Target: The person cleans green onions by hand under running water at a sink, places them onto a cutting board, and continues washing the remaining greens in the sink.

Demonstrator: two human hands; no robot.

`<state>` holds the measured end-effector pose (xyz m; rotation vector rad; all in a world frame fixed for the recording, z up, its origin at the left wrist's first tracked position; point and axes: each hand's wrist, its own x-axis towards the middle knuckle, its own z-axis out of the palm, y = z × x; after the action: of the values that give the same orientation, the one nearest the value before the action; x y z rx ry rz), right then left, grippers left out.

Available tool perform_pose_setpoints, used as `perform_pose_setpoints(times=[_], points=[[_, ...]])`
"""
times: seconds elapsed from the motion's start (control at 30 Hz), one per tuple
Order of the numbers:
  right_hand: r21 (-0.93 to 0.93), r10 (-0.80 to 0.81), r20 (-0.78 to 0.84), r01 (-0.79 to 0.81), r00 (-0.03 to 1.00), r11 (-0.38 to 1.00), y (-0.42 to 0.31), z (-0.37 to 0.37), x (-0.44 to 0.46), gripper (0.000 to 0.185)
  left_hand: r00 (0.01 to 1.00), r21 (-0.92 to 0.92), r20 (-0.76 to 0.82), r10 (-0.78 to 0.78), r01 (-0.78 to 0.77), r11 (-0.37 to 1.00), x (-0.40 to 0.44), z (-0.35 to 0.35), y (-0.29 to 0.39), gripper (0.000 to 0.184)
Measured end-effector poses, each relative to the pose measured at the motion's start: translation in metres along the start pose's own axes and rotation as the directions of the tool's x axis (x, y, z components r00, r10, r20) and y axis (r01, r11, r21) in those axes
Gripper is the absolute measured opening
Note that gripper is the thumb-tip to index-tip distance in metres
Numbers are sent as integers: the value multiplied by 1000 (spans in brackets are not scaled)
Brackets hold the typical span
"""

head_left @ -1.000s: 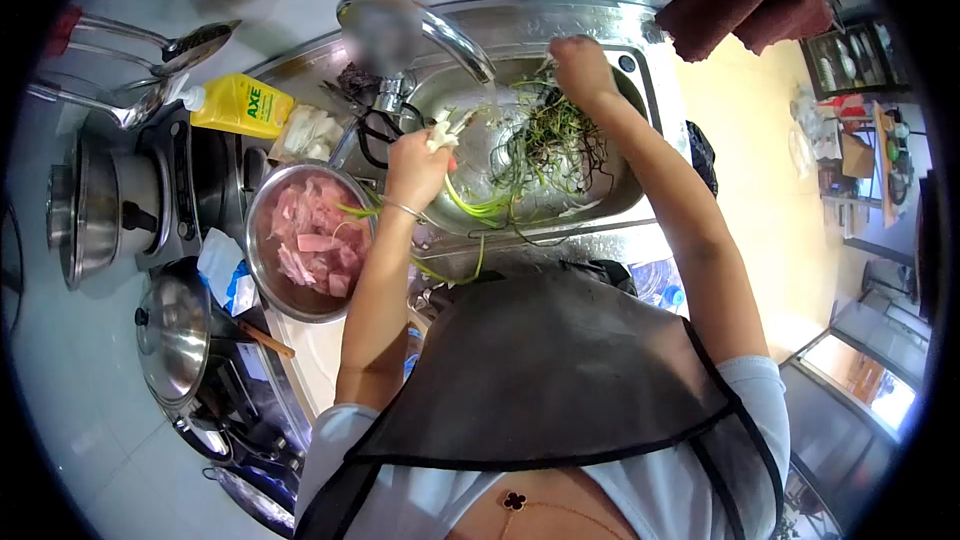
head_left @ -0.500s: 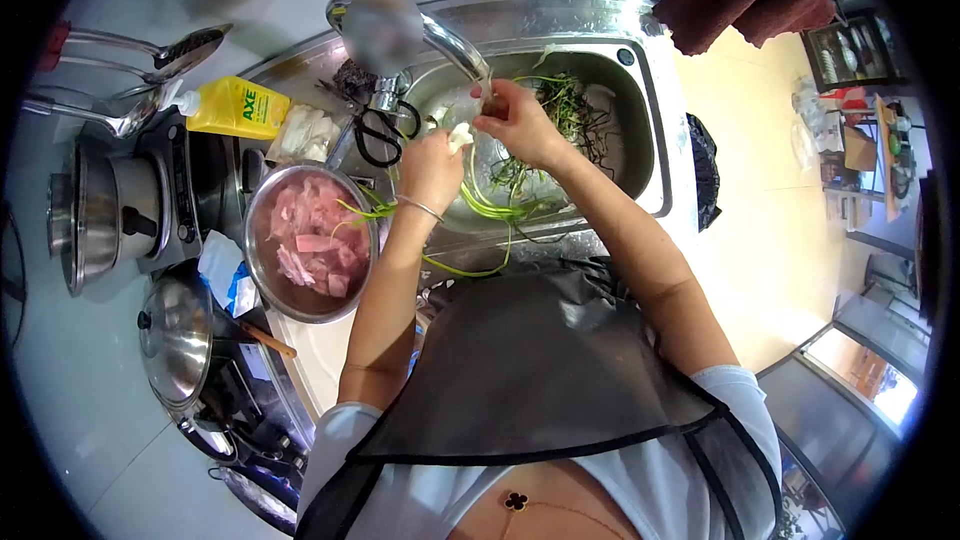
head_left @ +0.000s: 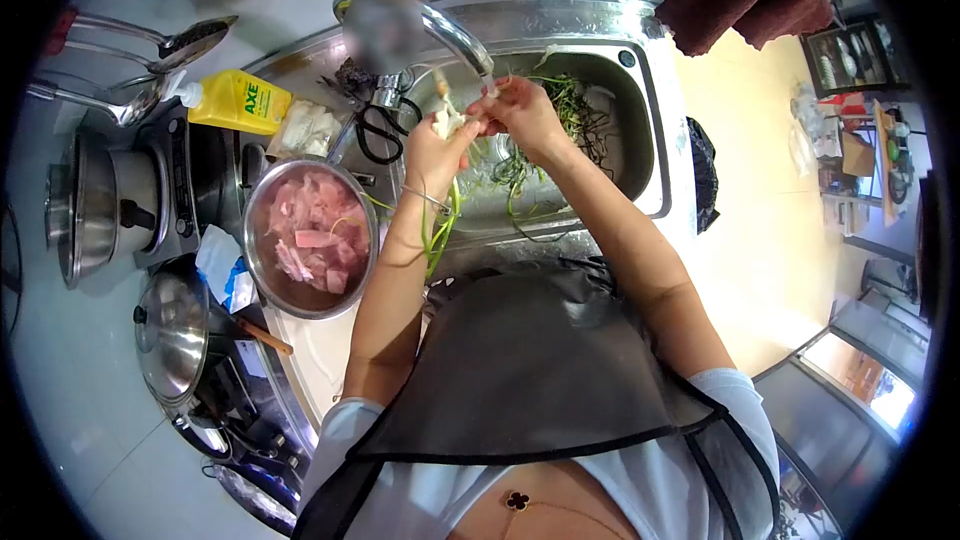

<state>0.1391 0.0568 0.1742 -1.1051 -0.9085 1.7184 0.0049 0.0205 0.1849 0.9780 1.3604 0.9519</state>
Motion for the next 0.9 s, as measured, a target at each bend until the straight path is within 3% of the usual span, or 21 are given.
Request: perform_pose_setpoints(times=[0.03, 0.1, 0.13, 0.17, 0.2, 0.23, 0.3, 0.37, 0.4, 0.43, 0.5, 0.53, 0.57, 0.63, 0.73, 0.9], points=[[1, 2, 0, -2, 1000, 1000, 1, -1, 0, 17, 1000, 7, 0, 17, -17, 1000, 0, 0, 1, 15], [-270, -94, 109, 120, 990, 955, 0, -3, 0, 17, 999, 12, -3, 34, -34, 999, 0, -2, 0, 14], [-270, -91, 111, 118, 990, 956, 1, -6, 0, 17, 998, -28, 46, -31, 33, 999, 0, -5, -3, 14], [-571, -275, 222, 353, 935, 741, 3, -11, 2, 20, 991, -63, 99, -94, 101, 993, 0, -9, -5, 13], [-759, -391, 384, 527, 837, 383, 4, -18, 4, 23, 988, -26, 108, -109, 113, 993, 2, -12, -6, 13], [-759, -391, 384, 527, 837, 382, 5, -27, 8, 23, 988, -26, 108, -109, 112, 993, 1, -17, -3, 13], [-931, -471, 167, 296, 866, 213, 8, -52, 19, 29, 957, -77, 209, -204, 224, 972, -3, -27, 5, 14], [-968, -484, 18, 136, 875, 211, 15, -84, 39, 29, 953, -70, 229, -198, 219, 973, -4, -31, 3, 14], [-954, -247, -42, 35, 968, 298, 2, -84, 33, 33, 960, 6, 213, -184, 187, 982, -6, -32, 4, 14], [-954, -247, -41, 35, 968, 298, -9, -76, 26, 33, 965, 84, 199, -170, 156, 984, -7, -32, 5, 15], [-912, -332, 282, 359, 900, 198, -19, -55, 14, 42, 967, 107, 189, -173, 155, 982, -9, -28, 9, 15], [-839, -505, 411, 532, 759, 116, -19, -45, 14, 46, 976, 193, 177, -127, 92, 977, -8, -26, 8, 15], [-841, -505, 409, 529, 760, 116, -21, -36, 12, 46, 983, 278, 168, -80, 30, 960, -7, -25, 7, 16], [-715, -426, 566, 678, 705, 172, -37, -16, 2, 34, 983, 296, 173, -56, 2, 955, -4, -23, 3, 16], [-740, -353, 532, 625, 769, 246, -35, -10, 2, 20, 983, 337, 181, -18, -45, 940, -7, -21, 10, 18], [-723, -446, 546, 667, 710, 177, -25, -9, 0, 17, 986, 337, 160, 48, -100, 936, -5, -18, 2, 21]])
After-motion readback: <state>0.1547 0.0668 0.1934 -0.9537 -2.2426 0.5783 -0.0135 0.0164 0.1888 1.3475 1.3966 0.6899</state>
